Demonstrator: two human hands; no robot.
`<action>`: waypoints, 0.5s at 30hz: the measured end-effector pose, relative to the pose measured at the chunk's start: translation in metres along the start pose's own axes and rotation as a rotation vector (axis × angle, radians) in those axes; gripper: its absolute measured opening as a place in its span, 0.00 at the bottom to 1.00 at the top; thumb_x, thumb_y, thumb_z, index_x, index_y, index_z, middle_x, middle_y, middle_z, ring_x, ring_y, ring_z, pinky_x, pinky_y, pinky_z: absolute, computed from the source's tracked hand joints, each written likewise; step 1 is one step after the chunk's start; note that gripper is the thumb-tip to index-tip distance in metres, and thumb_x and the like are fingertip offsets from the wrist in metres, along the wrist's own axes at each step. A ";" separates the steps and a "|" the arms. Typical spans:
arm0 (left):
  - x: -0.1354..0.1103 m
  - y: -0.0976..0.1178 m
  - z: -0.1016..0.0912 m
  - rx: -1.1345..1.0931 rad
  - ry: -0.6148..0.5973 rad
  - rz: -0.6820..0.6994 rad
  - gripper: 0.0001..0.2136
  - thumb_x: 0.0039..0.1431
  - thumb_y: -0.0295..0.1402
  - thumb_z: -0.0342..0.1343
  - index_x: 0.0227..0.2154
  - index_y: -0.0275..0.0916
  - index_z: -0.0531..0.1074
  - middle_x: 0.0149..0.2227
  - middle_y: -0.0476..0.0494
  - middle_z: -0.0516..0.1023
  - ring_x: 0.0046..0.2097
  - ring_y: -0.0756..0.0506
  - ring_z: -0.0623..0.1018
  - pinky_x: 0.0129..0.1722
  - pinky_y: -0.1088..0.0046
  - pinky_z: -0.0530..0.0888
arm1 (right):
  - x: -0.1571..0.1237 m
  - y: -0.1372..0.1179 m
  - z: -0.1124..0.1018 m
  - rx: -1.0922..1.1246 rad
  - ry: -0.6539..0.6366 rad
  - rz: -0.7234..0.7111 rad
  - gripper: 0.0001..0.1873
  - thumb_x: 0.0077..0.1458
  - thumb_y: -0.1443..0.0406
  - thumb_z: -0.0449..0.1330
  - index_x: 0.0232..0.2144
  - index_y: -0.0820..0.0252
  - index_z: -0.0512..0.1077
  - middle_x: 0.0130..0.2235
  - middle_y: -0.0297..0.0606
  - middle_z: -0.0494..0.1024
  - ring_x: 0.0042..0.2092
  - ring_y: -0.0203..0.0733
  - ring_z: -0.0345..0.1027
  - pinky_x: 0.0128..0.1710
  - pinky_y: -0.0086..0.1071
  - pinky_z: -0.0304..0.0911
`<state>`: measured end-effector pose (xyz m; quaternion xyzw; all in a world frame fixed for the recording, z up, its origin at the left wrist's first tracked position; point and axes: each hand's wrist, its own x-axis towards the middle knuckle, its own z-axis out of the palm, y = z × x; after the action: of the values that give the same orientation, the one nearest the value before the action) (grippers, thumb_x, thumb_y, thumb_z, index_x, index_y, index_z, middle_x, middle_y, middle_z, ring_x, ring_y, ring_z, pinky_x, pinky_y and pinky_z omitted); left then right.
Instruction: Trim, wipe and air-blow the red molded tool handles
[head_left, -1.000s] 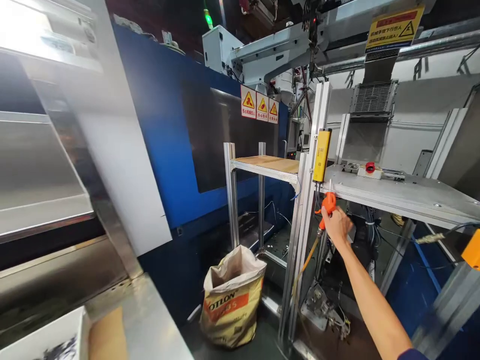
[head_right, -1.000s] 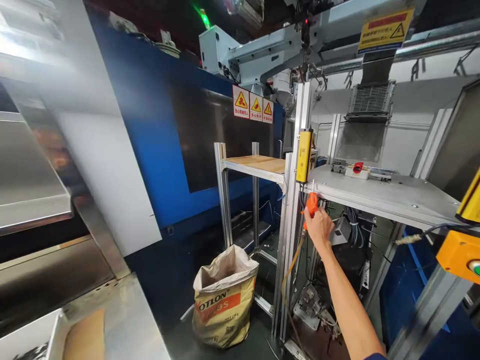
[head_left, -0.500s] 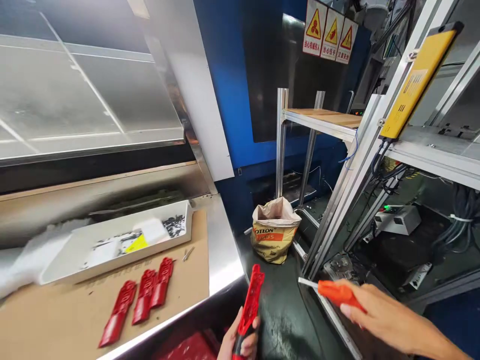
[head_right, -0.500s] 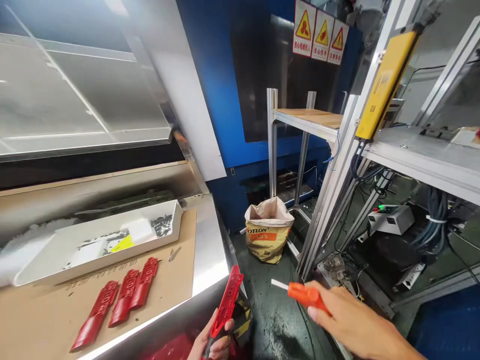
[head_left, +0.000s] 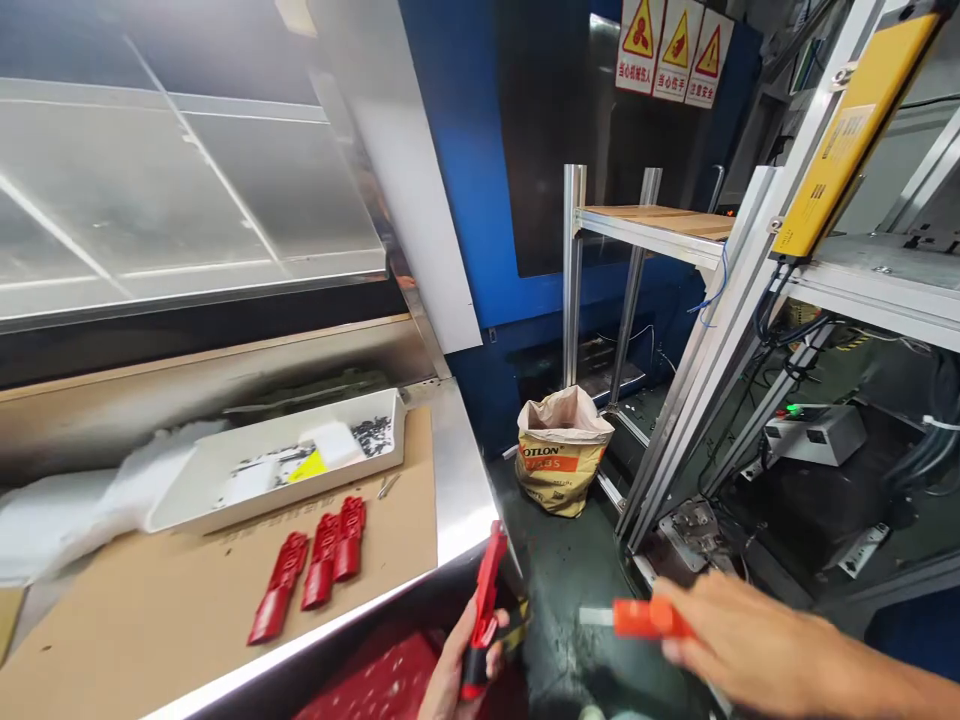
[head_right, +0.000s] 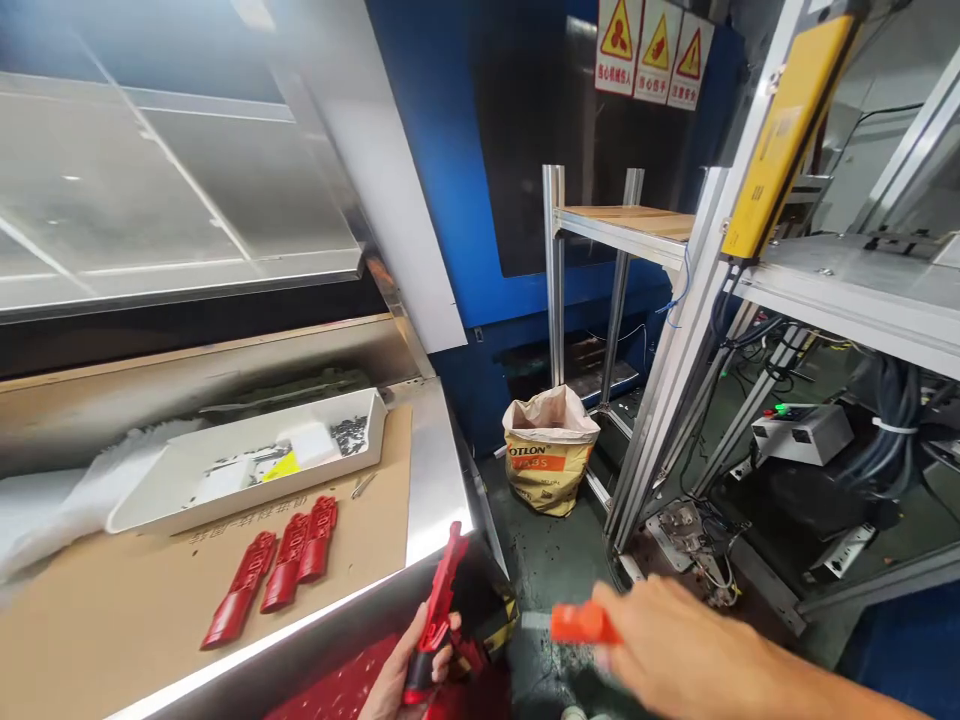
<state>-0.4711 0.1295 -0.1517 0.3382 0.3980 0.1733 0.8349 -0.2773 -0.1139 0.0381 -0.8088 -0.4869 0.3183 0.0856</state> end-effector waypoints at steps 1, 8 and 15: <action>0.000 0.003 -0.004 0.076 0.027 0.064 0.30 0.34 0.51 0.72 0.40 0.38 0.76 0.28 0.46 0.80 0.20 0.54 0.68 0.18 0.81 0.66 | 0.002 -0.001 0.001 -0.003 -0.054 -0.041 0.12 0.60 0.59 0.51 0.42 0.53 0.71 0.38 0.40 0.76 0.40 0.49 0.70 0.40 0.37 0.60; -0.011 0.014 -0.005 0.551 0.165 0.369 0.34 0.41 0.44 0.70 0.54 0.40 0.71 0.36 0.45 0.82 0.36 0.41 0.78 0.34 0.71 0.73 | 0.012 -0.004 0.012 -0.047 -0.130 -0.098 0.13 0.61 0.58 0.49 0.42 0.53 0.69 0.39 0.42 0.76 0.42 0.53 0.71 0.39 0.39 0.60; -0.009 0.005 -0.014 1.129 0.126 0.596 0.18 0.53 0.40 0.58 0.47 0.50 0.77 0.48 0.44 0.81 0.49 0.33 0.78 0.51 0.56 0.71 | 0.014 -0.011 -0.003 -0.068 -0.148 -0.075 0.15 0.61 0.58 0.47 0.43 0.57 0.69 0.39 0.44 0.76 0.42 0.54 0.71 0.40 0.41 0.60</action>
<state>-0.4877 0.1338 -0.1494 0.8112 0.3653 0.1811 0.4192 -0.2789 -0.0964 0.0395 -0.7667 -0.5324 0.3571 0.0339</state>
